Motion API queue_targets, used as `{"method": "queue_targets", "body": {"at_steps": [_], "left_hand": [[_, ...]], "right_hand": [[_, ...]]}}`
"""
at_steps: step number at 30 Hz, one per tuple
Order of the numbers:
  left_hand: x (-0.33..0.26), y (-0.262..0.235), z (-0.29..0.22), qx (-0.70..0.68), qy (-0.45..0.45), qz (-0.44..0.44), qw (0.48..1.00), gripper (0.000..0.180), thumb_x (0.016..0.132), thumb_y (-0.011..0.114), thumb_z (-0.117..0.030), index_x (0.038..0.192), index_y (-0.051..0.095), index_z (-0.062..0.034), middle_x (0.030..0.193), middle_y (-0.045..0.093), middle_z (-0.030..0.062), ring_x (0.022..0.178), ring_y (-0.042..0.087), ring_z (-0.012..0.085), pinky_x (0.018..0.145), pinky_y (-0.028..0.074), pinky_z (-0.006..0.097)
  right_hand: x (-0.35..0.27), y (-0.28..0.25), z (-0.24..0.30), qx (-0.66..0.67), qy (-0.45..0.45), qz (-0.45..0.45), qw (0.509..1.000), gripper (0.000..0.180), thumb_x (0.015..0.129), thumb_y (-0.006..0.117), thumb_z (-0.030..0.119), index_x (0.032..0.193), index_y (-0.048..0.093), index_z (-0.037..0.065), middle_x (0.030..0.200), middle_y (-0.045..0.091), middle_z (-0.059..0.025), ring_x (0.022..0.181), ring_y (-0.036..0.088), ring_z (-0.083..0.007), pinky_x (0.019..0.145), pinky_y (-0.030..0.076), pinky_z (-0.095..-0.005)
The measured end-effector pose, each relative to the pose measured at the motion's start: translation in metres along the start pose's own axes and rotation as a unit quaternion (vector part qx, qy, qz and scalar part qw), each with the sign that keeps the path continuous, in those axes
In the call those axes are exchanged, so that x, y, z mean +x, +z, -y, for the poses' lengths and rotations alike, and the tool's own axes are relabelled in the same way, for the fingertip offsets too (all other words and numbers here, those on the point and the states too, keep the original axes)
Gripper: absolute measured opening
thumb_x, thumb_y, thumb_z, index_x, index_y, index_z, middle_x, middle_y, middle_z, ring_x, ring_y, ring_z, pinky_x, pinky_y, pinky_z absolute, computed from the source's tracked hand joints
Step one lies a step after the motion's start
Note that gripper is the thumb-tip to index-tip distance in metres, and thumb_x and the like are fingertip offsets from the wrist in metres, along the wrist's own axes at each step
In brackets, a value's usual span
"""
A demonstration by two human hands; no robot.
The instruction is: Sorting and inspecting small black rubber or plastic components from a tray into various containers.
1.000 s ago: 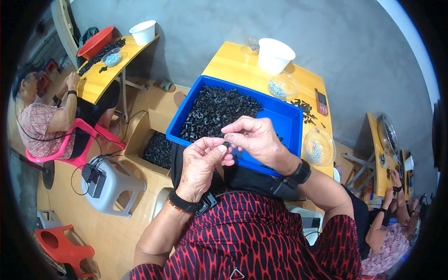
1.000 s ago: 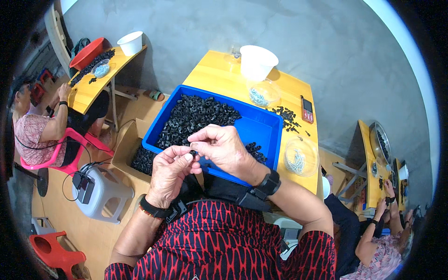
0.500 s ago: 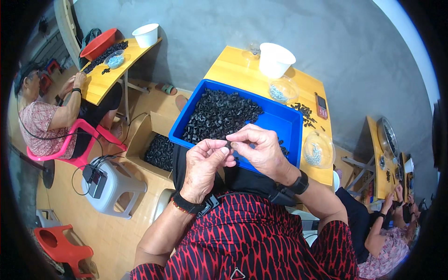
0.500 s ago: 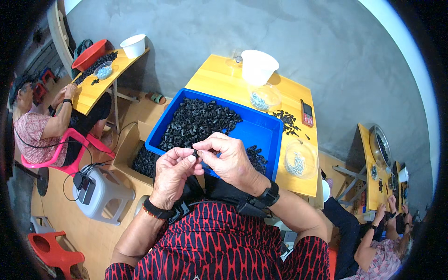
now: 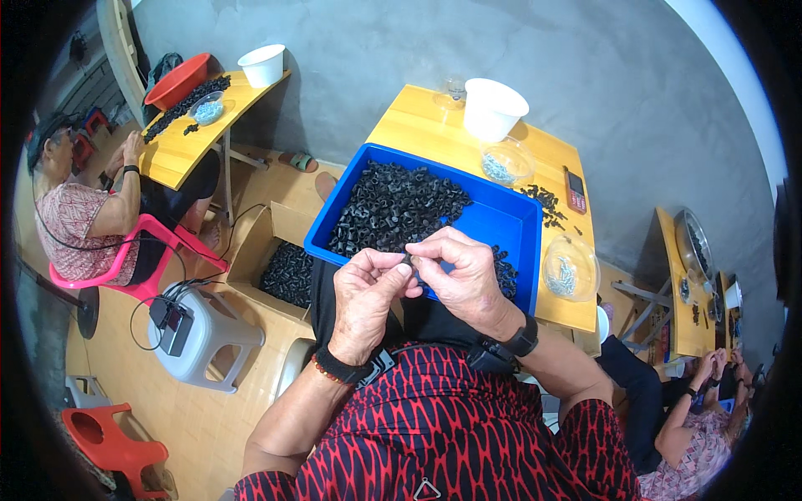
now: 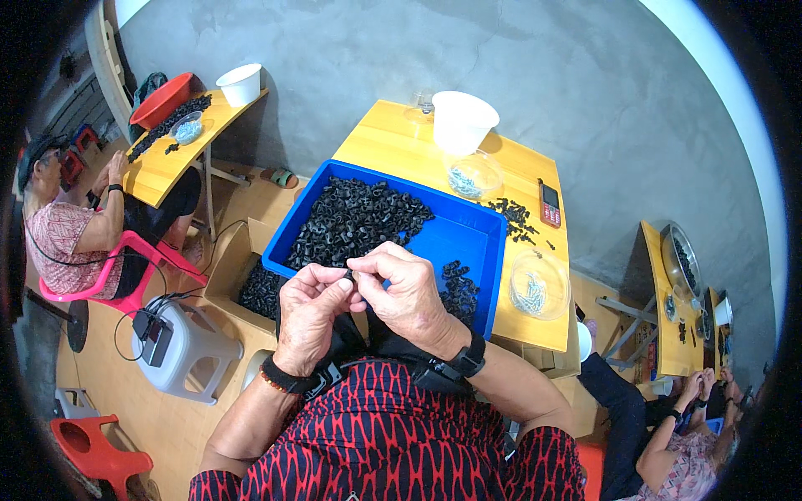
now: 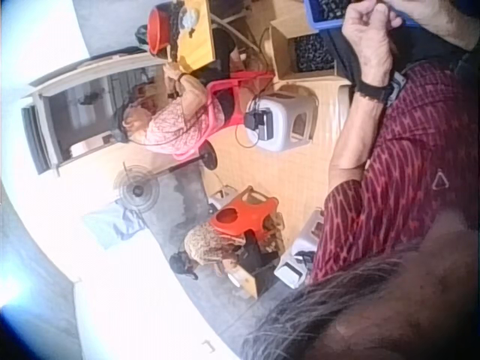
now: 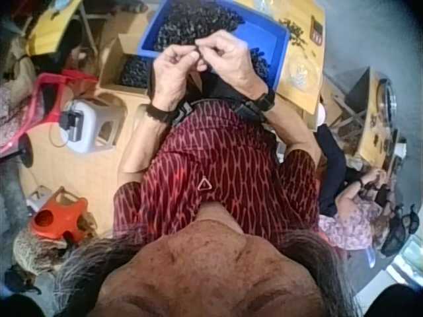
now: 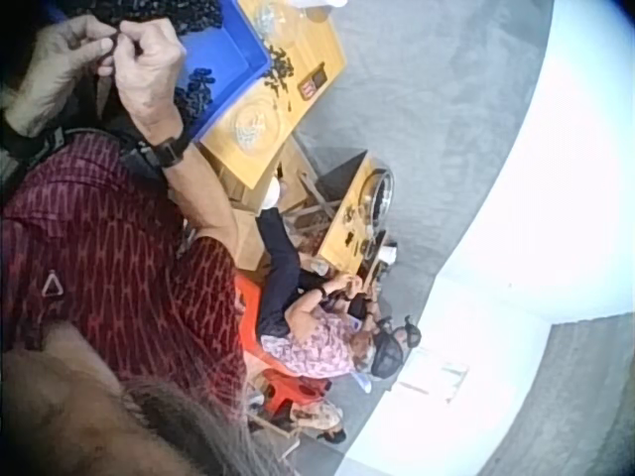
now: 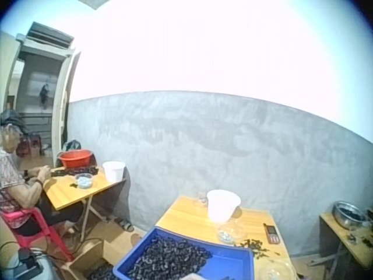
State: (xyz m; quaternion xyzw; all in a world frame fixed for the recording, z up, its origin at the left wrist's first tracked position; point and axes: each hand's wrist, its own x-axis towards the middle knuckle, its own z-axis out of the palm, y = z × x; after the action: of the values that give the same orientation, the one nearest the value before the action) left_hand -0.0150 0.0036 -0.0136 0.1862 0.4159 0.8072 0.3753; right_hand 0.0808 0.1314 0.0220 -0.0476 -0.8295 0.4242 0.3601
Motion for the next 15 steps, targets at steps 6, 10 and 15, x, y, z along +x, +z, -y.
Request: {"method": "queue_targets", "body": {"at_steps": [6, 10, 15], "left_hand": [[-0.002, 0.001, 0.002, 0.038, 0.027, 0.018, 0.999, 0.007, 0.092, 0.065, 0.001, 0.097, 0.061, -0.0001, 0.09, 0.07, 0.0119, 0.075, 0.07, 0.0167, 0.069, 0.062, 0.032], [-0.001, 0.0, 0.003, 0.016, 0.019, 0.029, 0.999, 0.008, 0.091, 0.066, 0.001, 0.097, 0.061, 0.0, 0.09, 0.07, 0.0116, 0.075, 0.07, 0.017, 0.07, 0.062, 0.032], [-0.001, 0.005, 0.0, 0.007, 0.014, 0.019, 1.0, 0.009, 0.092, 0.065, 0.001, 0.1, 0.062, 0.0011, 0.091, 0.07, 0.0125, 0.078, 0.071, 0.0179, 0.073, 0.062, 0.032]], "right_hand": [[-0.007, -0.003, -0.003, -0.065, -0.073, 0.002, 0.995, 0.014, 0.085, 0.066, -0.006, 0.097, 0.071, -0.001, 0.087, 0.065, -0.012, 0.071, 0.069, -0.0185, 0.058, 0.056, -0.0273], [-0.008, -0.005, -0.006, -0.056, -0.08, 0.007, 0.995, 0.016, 0.085, 0.066, -0.006, 0.099, 0.07, -0.001, 0.086, 0.065, -0.0121, 0.071, 0.069, -0.0193, 0.058, 0.055, -0.0301], [-0.007, -0.004, 0.002, 0.005, -0.027, 0.015, 1.0, 0.014, 0.087, 0.064, -0.007, 0.1, 0.07, -0.002, 0.088, 0.065, -0.0119, 0.073, 0.069, -0.0182, 0.06, 0.057, -0.0295]]}}
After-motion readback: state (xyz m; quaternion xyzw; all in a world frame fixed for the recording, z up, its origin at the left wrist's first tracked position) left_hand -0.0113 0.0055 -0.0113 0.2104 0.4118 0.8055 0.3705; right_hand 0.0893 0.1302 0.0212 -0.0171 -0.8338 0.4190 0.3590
